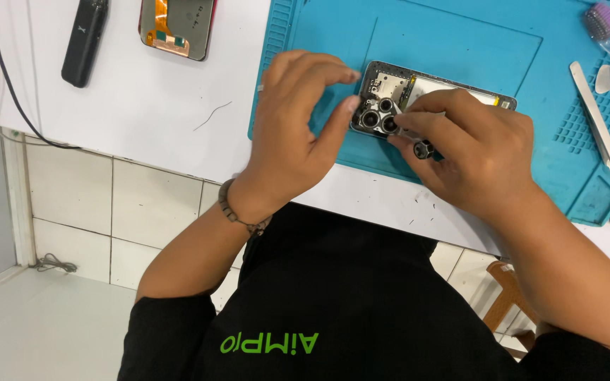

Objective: The person assembles a smartphone by attaching the back cover and then securing the camera module. They use a screwdriver to tighten screws around the camera assembly and along the phone's frame.

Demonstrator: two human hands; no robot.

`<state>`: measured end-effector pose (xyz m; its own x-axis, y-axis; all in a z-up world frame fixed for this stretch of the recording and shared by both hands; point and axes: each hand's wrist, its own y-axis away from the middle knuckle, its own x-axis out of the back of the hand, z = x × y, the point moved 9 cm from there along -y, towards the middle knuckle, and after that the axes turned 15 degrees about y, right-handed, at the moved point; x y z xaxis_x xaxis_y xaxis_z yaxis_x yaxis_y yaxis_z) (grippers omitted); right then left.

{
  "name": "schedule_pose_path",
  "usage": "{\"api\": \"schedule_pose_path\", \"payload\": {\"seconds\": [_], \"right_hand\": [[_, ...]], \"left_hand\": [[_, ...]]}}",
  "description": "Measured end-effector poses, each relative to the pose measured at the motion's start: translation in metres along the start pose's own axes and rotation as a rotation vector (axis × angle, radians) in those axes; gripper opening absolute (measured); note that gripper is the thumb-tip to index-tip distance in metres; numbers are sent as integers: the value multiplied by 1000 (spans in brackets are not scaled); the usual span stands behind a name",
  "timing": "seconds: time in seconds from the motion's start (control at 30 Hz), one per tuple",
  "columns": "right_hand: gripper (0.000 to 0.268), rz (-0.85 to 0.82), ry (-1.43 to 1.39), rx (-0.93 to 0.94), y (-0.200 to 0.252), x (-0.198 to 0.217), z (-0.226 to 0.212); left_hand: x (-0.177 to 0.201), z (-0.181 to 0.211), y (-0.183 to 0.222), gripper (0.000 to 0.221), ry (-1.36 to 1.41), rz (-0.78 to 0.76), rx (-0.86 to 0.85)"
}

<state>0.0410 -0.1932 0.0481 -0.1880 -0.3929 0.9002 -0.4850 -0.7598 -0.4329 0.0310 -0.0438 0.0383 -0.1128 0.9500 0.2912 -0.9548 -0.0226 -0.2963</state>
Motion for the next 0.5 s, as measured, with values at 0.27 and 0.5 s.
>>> {"api": "schedule_pose_path", "payload": {"seconds": [0.27, 0.5], "right_hand": [[13, -61, -25, 4, 0, -11, 2], [13, -79, 15, 8, -1, -13, 1]], "left_hand": [[-5, 11, 18, 16, -197, -109, -263], [-13, 11, 17, 15, -287, -188, -301]]}}
